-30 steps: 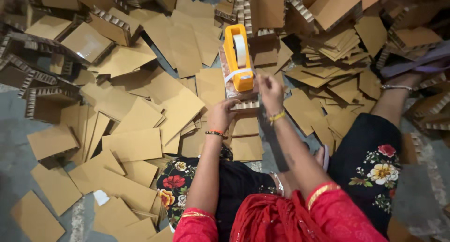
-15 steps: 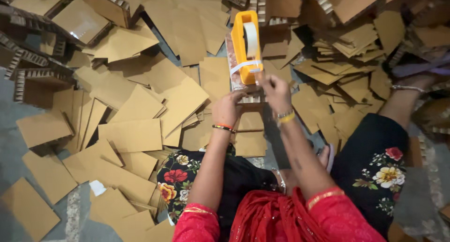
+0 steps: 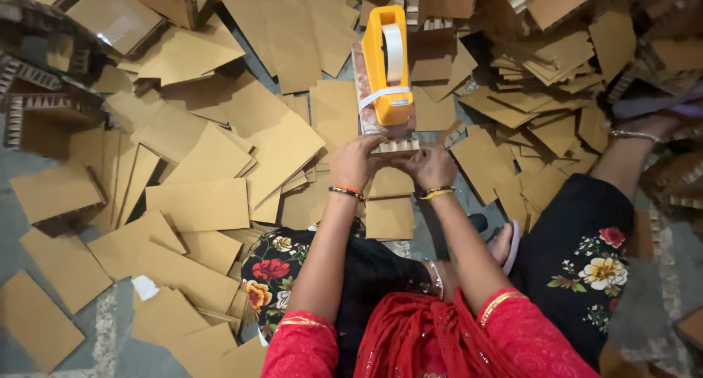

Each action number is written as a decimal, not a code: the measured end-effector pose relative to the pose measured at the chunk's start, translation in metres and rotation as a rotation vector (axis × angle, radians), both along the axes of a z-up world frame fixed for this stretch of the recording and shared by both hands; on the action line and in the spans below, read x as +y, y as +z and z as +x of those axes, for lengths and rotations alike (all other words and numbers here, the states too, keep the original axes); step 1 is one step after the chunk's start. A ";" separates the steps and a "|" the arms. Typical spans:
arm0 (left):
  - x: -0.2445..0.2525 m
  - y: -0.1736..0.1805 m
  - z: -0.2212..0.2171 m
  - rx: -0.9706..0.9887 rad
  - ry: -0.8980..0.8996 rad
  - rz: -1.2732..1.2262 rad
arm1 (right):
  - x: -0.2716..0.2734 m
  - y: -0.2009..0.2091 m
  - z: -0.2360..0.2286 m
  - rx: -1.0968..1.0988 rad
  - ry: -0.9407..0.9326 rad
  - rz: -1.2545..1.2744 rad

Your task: The person sits on the floor and assembles small cardboard boxes by folding the flaps and securing them with clear tape from a handheld dispenser. The person repeatedly picks up flat cardboard pieces, folds them into box shapes, and tapes the seams.

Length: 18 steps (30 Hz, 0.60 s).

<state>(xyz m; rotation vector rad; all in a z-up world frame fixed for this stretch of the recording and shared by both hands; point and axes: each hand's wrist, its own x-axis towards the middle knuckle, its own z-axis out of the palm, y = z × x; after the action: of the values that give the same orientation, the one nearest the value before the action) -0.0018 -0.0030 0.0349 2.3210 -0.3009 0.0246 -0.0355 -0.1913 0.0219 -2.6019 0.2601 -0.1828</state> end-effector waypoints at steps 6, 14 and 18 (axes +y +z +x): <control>-0.001 -0.003 -0.004 -0.003 -0.013 -0.064 | -0.030 -0.005 0.029 -0.093 0.408 0.270; -0.005 -0.010 -0.010 -0.114 -0.086 -0.070 | -0.025 -0.007 0.088 0.197 0.124 0.370; -0.008 -0.018 -0.028 -0.260 -0.182 -0.015 | -0.065 -0.043 0.075 0.411 0.254 0.513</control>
<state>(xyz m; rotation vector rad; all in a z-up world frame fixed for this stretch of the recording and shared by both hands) -0.0300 -0.0108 0.0174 2.2673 -0.6394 0.2388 0.0395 -0.2562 -0.0207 -2.1090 0.0960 0.4551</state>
